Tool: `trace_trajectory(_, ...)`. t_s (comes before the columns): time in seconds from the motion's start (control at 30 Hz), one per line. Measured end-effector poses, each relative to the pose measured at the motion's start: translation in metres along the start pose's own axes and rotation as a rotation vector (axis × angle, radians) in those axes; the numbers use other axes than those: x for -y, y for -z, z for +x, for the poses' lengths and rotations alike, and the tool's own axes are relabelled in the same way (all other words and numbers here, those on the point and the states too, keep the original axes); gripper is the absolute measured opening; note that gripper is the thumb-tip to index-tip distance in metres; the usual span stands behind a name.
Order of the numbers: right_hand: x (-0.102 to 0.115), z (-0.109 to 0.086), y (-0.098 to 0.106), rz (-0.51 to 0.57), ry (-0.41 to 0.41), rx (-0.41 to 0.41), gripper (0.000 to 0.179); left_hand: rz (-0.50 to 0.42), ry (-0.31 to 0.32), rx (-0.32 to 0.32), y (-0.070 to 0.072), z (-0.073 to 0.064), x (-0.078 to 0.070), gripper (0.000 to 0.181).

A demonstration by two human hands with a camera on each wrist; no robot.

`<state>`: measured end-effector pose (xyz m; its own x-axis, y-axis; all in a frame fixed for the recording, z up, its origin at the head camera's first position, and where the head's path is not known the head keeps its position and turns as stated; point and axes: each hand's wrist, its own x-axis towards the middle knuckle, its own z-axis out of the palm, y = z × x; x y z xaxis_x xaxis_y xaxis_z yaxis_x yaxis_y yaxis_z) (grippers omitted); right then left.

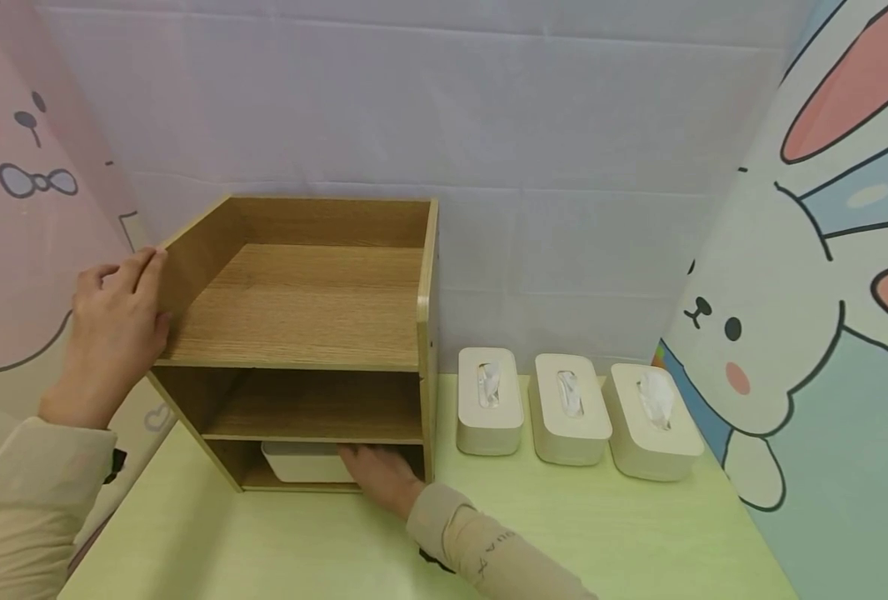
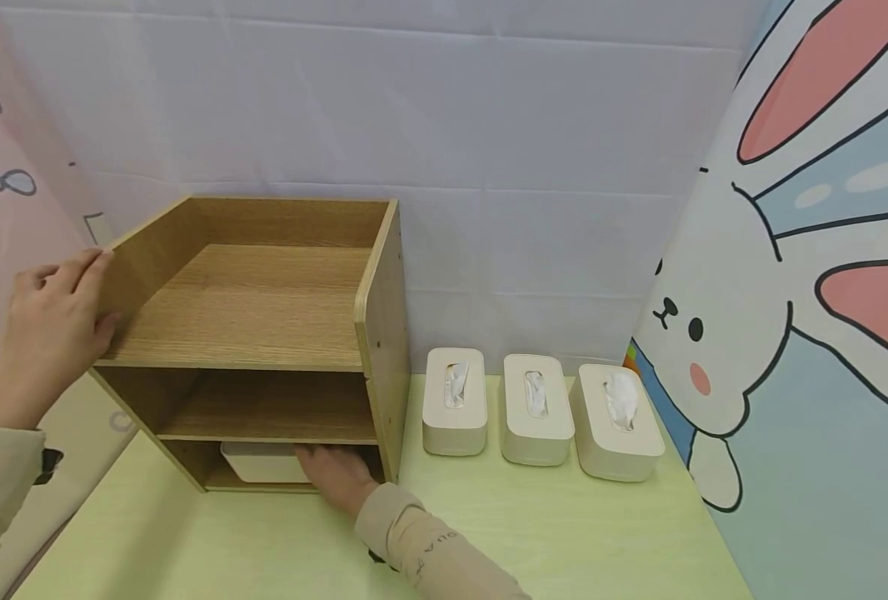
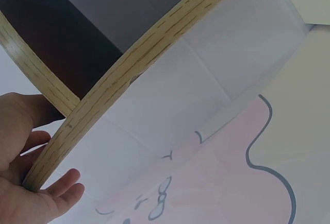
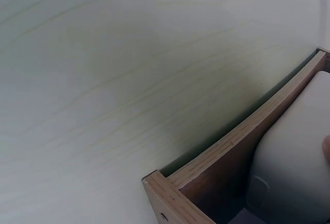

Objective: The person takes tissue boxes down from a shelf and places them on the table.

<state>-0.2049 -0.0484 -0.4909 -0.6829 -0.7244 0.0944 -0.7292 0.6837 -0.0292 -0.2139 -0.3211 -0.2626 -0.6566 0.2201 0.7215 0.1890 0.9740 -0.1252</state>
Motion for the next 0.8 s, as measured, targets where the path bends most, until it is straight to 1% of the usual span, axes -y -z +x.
trace_trajectory(0.2, 0.001, -0.005, 0.002, -0.062, 0.023, -0.055, 0.039, -0.009, 0.001, -0.010, 0.000, 0.000, 0.000, 0.071)
trace_trajectory(0.53, 0.000, -0.013, 0.001, -0.135, 0.035, -0.074, 0.045, -0.010, -0.015, -0.025, 0.001, 0.000, -0.001, 0.071)
trace_trajectory(0.7, 0.000, -0.020, 0.000, -0.176, 0.051, -0.098, 0.048, -0.007, -0.005, -0.006, 0.001, 0.000, 0.000, 0.071)
trace_trajectory(0.8, 0.001, -0.025, 0.001, -0.206, 0.073, -0.135, 0.051, -0.007, 0.002, 0.005, 0.001, 0.000, 0.000, 0.071)
